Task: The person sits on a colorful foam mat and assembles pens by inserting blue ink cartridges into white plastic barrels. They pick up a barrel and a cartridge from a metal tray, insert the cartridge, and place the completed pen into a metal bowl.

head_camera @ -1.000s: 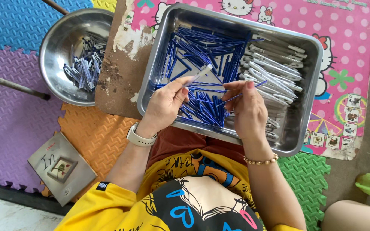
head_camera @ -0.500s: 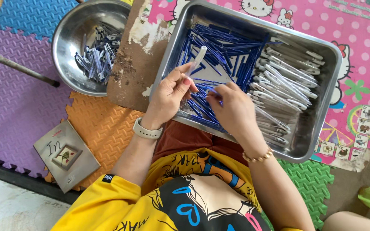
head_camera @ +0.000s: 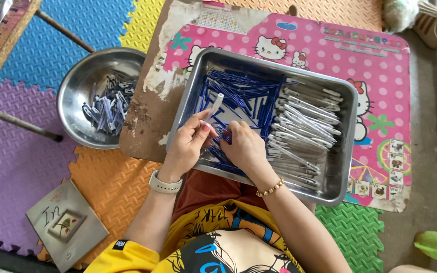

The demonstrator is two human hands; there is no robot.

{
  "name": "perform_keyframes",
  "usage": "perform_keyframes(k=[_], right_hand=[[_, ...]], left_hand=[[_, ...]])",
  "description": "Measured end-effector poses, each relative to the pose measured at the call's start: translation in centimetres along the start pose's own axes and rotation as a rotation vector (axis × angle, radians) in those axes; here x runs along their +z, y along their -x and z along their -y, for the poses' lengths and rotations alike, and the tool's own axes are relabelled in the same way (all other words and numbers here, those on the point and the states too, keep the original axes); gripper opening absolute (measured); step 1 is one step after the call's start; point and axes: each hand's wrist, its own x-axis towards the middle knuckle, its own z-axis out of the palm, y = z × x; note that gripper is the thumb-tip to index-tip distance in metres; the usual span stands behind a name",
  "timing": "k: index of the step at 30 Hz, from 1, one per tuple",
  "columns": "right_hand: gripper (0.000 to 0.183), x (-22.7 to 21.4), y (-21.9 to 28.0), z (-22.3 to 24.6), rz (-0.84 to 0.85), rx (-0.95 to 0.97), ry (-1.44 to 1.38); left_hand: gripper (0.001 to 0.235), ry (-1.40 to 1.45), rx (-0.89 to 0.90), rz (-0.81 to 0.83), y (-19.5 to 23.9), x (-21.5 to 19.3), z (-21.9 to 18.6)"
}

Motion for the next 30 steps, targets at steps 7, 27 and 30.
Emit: perform_keyframes(k=[7,27,30], right_hand=[[0.023,0.4,-1.3,-1.4,0.037,-0.014,-0.055],[0.018,2.5,-2.9,-3.3,-0.22,-0.085,-0.336],[0.015,0.8,-1.9,-3.0,-0.248,-0.048,-0.553]], left_hand=[[0.037,0.037,-0.007,0.029,0.8,0.1,0.5],[0.036,0.166,-0.108,0.081,-0.1,-0.1,-0.5],[0.036,0.163,-0.109,0.081,0.0,-0.2,-0.1]])
